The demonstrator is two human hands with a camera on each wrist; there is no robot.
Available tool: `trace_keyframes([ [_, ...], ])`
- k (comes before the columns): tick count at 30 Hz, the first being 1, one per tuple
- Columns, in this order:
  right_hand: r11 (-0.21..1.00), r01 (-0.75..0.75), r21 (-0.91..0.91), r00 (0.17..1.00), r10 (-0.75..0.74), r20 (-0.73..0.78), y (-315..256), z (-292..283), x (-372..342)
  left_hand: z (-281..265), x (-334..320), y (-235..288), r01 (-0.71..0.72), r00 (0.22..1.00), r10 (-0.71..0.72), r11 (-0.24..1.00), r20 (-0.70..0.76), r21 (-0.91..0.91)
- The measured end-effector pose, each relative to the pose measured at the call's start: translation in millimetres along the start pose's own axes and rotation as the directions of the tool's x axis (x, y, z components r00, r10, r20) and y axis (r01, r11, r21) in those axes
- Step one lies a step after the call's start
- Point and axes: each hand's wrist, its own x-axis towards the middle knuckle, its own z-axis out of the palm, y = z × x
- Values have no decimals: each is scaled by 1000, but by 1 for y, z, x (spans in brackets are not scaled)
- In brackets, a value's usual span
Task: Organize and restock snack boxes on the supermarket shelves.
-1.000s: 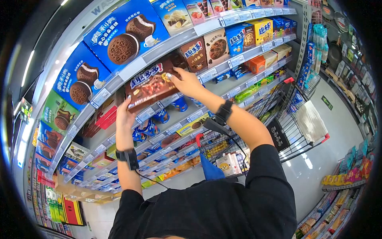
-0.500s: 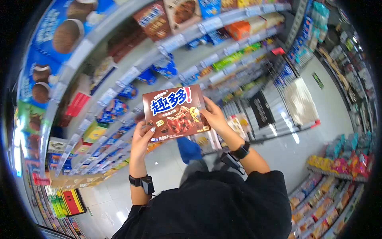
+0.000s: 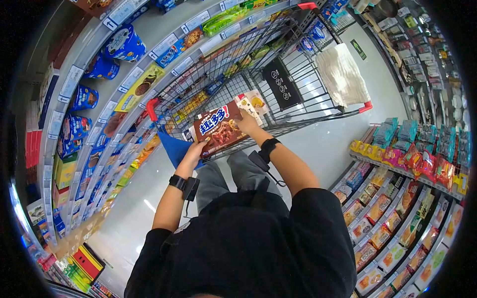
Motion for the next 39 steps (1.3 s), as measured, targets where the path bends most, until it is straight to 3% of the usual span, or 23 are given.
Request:
trace_keyframes([
  [1,996,-88,19,992,86,88,0,2,2,0,4,-4,32,999,-32,995,-5,-94],
  [4,987,2,162,991,-24,133,39,38,31,-13,33,-23,76,992,-105,930,-62,-360],
  [5,962,-74,263,980,21,198,45,47,40,-11,27,-17,81,993,-111,888,-40,-453],
  [8,968,-81,238,973,24,230,19,47,30,-37,63,-55,76,984,-138,901,-114,-428],
  [9,961,-162,225,952,92,293,-2,36,20,-31,53,-48,81,982,-145,903,-123,-421],
  [12,984,-23,174,982,-10,187,18,58,29,-30,53,-49,103,985,-148,910,-83,-401],
  [13,995,-2,102,990,-12,139,19,59,28,-31,54,-48,128,974,-176,946,-140,-296],
  [16,940,-270,208,935,205,290,36,69,34,-4,9,-6,178,960,-219,958,-173,-227],
  [17,861,-464,207,838,351,418,0,43,15,-6,16,-12,160,963,-200,963,-179,-215],
  [21,995,-40,93,963,14,269,24,68,18,10,-12,13,201,963,-233,956,-135,-215],
  [22,982,-144,118,941,99,324,29,68,15,1,1,-4,166,979,-194,934,-60,-316],
  [25,994,-110,-13,896,105,432,35,76,23,-10,18,-27,144,990,-140,960,34,-240],
  [27,998,-52,-28,885,59,461,36,82,28,-11,29,-34,134,989,-143,976,-38,-171],
  [28,999,-45,-17,872,47,488,35,82,32,-3,9,-11,200,975,-207,975,-75,-95],
  [29,995,100,-17,852,-77,518,42,83,40,-7,15,-14,140,988,-143,989,-54,-52],
  [30,999,-30,38,869,7,495,15,72,35,-25,54,-43,2,998,0,1000,70,-21],
  [31,983,-156,101,879,91,468,-9,63,31,-26,51,-29,-27,999,25,997,32,70],
  [32,993,-78,87,893,31,450,-26,58,38,-25,40,-11,-44,999,45,986,-5,161],
  [33,997,-4,72,902,-27,431,-40,53,44,-27,28,19,-94,995,92,893,25,441],
  [34,996,65,57,907,-82,413,-54,49,49,-24,7,44,-229,964,264,870,-21,437],
  [36,964,264,25,867,-248,432,-95,37,63,-16,-35,86,-471,814,571,758,-108,452],
  [38,884,466,-34,833,-426,352,-139,29,77,-26,-58,124,-604,549,833,452,-68,656],
  [39,823,564,-61,803,-530,271,-171,18,72,-32,-78,149,-624,534,844,425,-39,655],
])
